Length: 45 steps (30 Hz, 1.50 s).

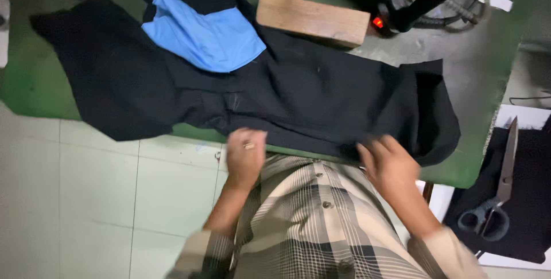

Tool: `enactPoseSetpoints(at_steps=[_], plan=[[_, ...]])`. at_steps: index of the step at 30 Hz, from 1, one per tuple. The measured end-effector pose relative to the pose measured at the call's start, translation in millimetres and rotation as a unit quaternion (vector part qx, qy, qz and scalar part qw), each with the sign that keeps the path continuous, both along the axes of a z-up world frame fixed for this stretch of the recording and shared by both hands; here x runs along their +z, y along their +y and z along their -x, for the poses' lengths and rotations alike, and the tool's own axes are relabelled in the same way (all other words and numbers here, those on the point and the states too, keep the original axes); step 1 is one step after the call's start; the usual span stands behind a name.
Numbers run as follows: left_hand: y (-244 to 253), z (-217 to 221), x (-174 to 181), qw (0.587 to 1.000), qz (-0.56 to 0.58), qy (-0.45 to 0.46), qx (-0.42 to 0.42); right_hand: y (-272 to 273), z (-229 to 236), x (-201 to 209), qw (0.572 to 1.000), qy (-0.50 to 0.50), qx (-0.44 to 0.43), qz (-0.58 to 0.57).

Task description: The person irons a pair of black pants, using a wooden block to press the fabric and shears to trim a thread.

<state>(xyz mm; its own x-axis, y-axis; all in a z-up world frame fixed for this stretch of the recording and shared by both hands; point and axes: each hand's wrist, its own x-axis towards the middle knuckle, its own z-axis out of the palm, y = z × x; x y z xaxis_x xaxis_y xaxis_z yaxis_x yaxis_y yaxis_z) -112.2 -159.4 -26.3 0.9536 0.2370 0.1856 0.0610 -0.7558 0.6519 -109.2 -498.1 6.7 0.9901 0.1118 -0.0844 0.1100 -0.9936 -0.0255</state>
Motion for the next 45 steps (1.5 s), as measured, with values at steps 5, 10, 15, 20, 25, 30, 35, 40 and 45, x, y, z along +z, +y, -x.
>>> enactPoseSetpoints(at_steps=[5, 10, 15, 20, 25, 30, 35, 40, 45], plan=[[0.5, -66.4, -27.6, 0.913, -0.165, -0.033, -0.372, 90.6, -71.9, -37.3, 0.946, -0.066, 0.208, -0.24], [36.1, -88.0, -17.8, 0.926, -0.212, 0.089, -0.298, 9.8, -73.6, -70.9, 0.984, -0.112, 0.118, -0.066], [33.1, -91.6, -18.2, 0.932, -0.183, 0.116, -0.29, -20.1, -79.4, -55.1, 0.997, -0.05, 0.022, -0.063], [25.5, -85.1, -21.7, 0.925, -0.22, -0.058, -0.305, 6.6, -60.9, -38.9, 0.983, -0.126, 0.094, -0.09], [-34.3, -22.8, -79.1, 0.912, -0.19, -0.177, -0.318, 49.1, -12.5, -68.3, 0.942, -0.138, 0.23, -0.203], [-47.3, -7.1, -75.0, 0.942, -0.186, -0.157, -0.232, 62.2, -23.0, -75.1, 0.943, -0.091, 0.249, -0.202], [-31.5, -9.5, -64.0, 0.967, -0.214, -0.114, -0.083, 100.7, -51.7, -66.8, 0.913, -0.107, 0.314, -0.238], [-16.0, 1.4, -50.4, 0.959, -0.27, -0.084, -0.015, 139.0, -63.9, -66.9, 0.895, -0.111, 0.358, -0.241], [-22.4, 13.9, -58.8, 0.965, -0.262, 0.003, 0.013, 163.3, -80.0, -72.5, 0.887, -0.096, 0.388, -0.232]])
